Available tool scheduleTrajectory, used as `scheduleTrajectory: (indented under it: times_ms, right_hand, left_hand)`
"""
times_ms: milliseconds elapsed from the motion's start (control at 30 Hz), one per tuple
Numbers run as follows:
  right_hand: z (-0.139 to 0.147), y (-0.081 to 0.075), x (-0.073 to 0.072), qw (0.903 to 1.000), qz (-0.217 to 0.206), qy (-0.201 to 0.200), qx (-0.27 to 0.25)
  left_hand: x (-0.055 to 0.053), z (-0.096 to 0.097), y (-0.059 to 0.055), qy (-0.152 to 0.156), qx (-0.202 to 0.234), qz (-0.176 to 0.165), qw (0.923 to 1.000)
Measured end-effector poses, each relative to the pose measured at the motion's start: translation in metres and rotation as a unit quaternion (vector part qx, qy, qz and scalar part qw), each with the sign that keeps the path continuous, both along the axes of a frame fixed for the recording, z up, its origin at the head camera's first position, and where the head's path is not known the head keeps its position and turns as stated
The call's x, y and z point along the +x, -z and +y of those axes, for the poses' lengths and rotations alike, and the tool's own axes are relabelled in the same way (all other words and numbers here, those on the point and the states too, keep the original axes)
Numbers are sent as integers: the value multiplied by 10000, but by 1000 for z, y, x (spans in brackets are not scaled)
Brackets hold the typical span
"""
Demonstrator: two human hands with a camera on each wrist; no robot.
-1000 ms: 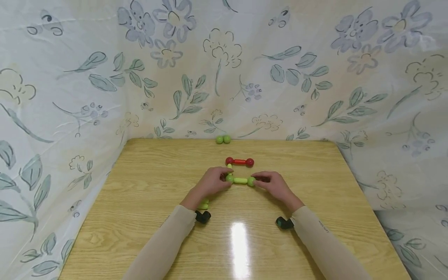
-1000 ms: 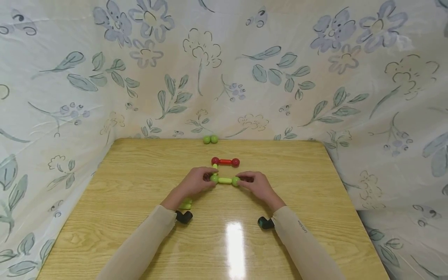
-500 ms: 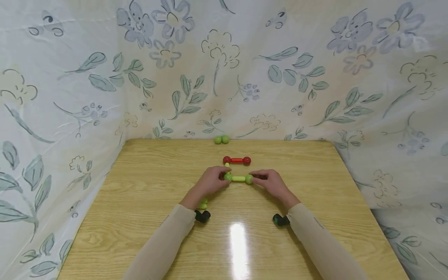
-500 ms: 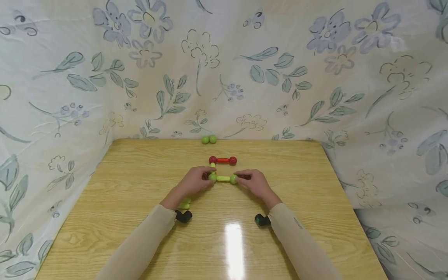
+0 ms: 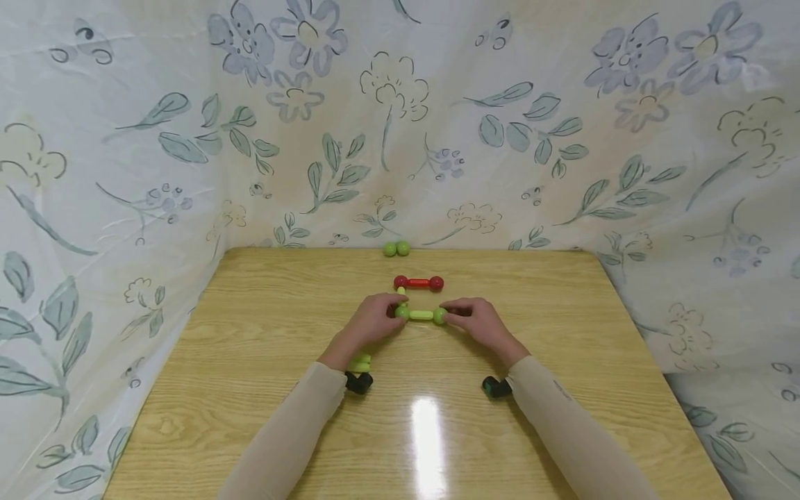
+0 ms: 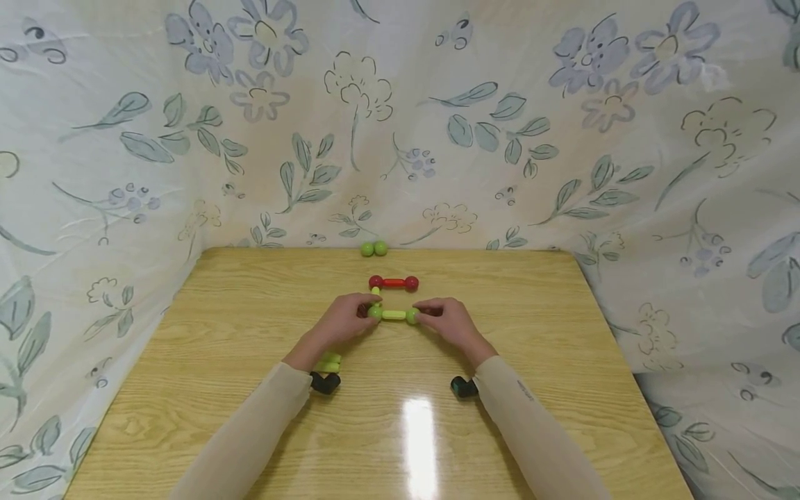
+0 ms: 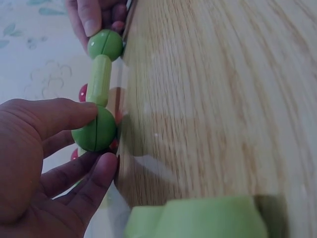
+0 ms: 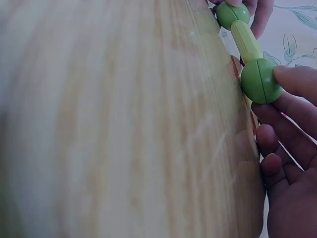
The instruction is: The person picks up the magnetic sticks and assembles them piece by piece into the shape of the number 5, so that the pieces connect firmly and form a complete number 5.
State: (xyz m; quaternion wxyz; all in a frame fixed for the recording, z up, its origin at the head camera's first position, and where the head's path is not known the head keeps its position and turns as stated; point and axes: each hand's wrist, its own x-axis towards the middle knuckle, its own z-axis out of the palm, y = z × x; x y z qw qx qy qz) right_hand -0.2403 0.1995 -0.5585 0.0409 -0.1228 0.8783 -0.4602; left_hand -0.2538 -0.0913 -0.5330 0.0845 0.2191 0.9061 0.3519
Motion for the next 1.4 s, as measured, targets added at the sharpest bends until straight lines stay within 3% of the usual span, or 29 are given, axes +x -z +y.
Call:
scheduleTrajectory:
  times_ms: [533,700,833,1133,1400]
  right_hand:
    - [-3,4,-3,9996,-75,32,-278]
    - [0,6,-2,9995,-84,17,-291]
    - [0,6,-2,9996,-59,21,-293]
    - [-1,6,-4,9995,-77,52,-311]
    - [-2,6,-4,9995,-148,42,-284]
  left_hand:
    - [5,-9,-7,-224,188,60,9996]
    - [7,-20,-15,-345,123,110,9993]
    - [11,-36,-20,-253,81,101,9996]
    - [37,-82,-19,234,-309,-373,9986]
    - [58,-96,-16,519,-280,-581,9966]
